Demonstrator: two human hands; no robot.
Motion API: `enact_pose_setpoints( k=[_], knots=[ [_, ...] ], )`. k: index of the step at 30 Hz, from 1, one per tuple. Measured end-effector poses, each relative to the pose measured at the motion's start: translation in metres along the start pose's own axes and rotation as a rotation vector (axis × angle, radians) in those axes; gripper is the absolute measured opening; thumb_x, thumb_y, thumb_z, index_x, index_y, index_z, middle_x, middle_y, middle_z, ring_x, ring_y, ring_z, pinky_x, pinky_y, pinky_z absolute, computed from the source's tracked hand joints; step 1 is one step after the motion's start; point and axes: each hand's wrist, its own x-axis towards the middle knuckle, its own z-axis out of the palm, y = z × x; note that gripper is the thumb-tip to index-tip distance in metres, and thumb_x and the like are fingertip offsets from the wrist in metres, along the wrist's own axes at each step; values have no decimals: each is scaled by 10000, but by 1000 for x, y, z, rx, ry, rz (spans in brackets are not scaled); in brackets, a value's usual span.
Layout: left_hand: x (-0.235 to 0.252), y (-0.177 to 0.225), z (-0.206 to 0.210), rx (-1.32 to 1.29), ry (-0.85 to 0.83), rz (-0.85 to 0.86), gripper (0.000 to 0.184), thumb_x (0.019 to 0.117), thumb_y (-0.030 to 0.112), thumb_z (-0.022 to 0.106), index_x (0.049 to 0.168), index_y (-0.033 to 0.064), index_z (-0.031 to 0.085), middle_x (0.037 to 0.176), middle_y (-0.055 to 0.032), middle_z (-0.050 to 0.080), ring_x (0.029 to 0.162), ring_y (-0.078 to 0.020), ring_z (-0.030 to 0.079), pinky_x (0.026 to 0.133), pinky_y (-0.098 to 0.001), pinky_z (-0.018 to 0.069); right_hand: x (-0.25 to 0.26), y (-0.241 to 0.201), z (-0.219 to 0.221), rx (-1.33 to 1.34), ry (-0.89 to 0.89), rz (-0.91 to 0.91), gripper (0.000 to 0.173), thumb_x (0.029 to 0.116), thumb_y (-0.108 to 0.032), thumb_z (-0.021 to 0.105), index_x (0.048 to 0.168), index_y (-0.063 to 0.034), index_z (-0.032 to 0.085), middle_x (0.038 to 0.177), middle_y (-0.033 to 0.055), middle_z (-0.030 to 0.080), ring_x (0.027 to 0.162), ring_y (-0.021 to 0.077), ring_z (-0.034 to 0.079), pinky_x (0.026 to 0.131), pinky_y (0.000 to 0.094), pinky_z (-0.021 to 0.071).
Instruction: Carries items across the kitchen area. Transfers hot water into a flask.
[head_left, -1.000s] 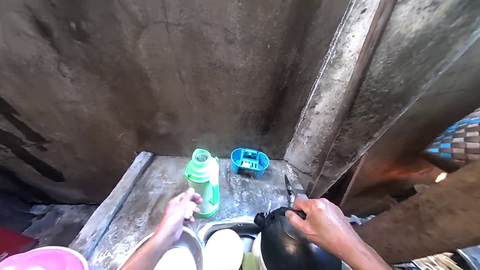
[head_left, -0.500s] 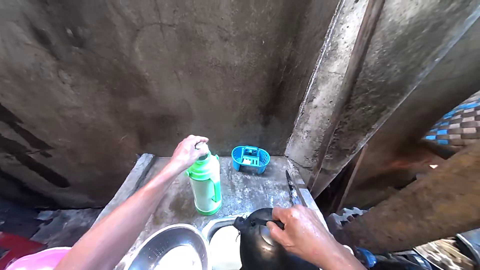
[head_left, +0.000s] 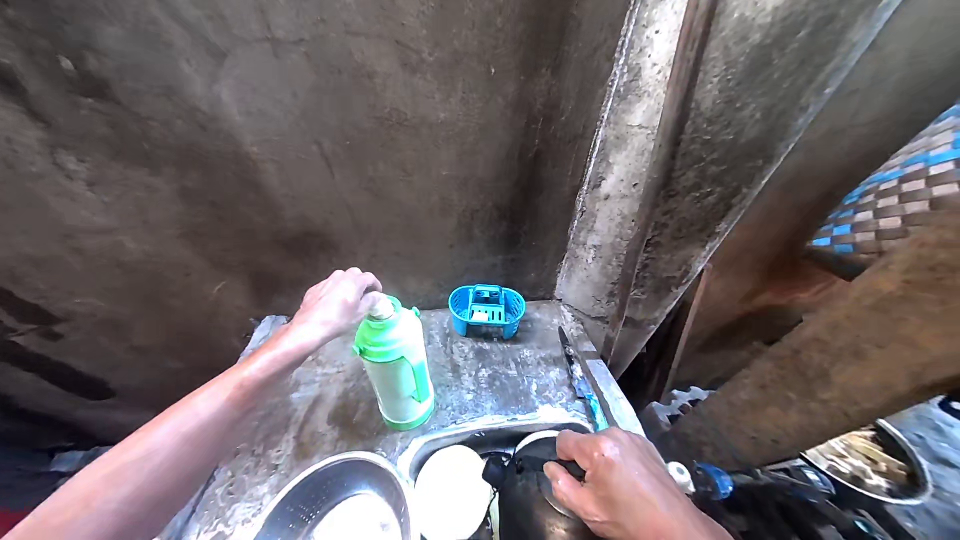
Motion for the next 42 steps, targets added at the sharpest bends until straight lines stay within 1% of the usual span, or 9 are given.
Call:
enact_pose_setpoints(
  k=[2, 7, 12, 17, 21, 25, 34, 38, 42],
  knots=[
    [-2, 0, -1, 49, -14, 29, 212, 1036, 261, 588, 1111, 139, 744, 1116, -130, 694, 1077, -359, 651, 895, -613, 511, -5, 3, -1, 3, -1, 9, 339, 923, -369, 595, 741, -90, 655, 581, 103, 597, 589, 298, 662, 524, 515, 475],
    [2, 6, -6, 145, -72, 85, 177, 1014, 253, 633, 1077, 169, 775, 1082, -94, 714, 1074, -329, 657, 893, -577, 524, -9, 9, -1, -3, -25, 46, 349, 928, -381, 600, 745, -89, 651, 591, 104, 601, 603, 299, 664, 537, 516, 479],
    [7, 14, -10, 232, -117, 93, 167, 1007, 266, 641, 1059, 191, 781, 1057, -64, 721, 1065, -309, 649, 889, -540, 517, -10, 8, 0, -17, -16, 40, 344, 922, -379, 601, 741, -90, 651, 582, 101, 599, 592, 296, 666, 519, 509, 477],
    [13, 12, -13, 215, -149, 62, 159, 1003, 277, 657, 1038, 198, 791, 1025, -60, 740, 1025, -293, 678, 869, -565, 525, -11, 9, 3, -23, 26, 23, 339, 907, -380, 610, 722, -99, 652, 564, 92, 589, 566, 287, 656, 501, 498, 472],
    [17, 11, -13, 206, -160, 73, 147, 993, 280, 672, 1027, 210, 797, 1016, -53, 746, 1008, -291, 684, 858, -575, 528, -9, 7, 1, -24, -19, 35, 350, 923, -383, 594, 742, -90, 654, 585, 104, 600, 595, 297, 666, 525, 510, 477],
    [19, 13, -12, 235, -161, 83, 128, 984, 276, 683, 988, 223, 799, 951, -42, 745, 949, -277, 696, 820, -559, 537, -8, 6, 0, -18, -27, 30, 347, 921, -381, 591, 737, -93, 651, 584, 98, 597, 592, 293, 662, 522, 506, 471],
    [17, 12, -11, 252, -156, 87, 131, 982, 274, 685, 990, 214, 801, 952, -57, 749, 952, -295, 697, 843, -564, 529, -7, 8, 2, -21, -4, 26, 349, 914, -380, 602, 722, -92, 641, 568, 100, 586, 575, 294, 657, 509, 505, 468],
    [19, 15, -7, 318, -162, 115, 150, 990, 279, 665, 999, 207, 796, 1003, -52, 746, 1011, -303, 677, 862, -546, 518, -6, 8, 2, -12, -30, 38, 353, 919, -390, 601, 736, -92, 651, 581, 102, 596, 592, 302, 663, 521, 513, 474],
    [20, 16, -8, 345, -177, 121, 149, 990, 273, 667, 976, 193, 792, 977, -59, 745, 990, -298, 686, 844, -546, 525, -6, 5, 4, -9, -51, 44, 358, 922, -390, 596, 736, -89, 645, 586, 107, 599, 600, 303, 666, 532, 515, 477]
  ],
)
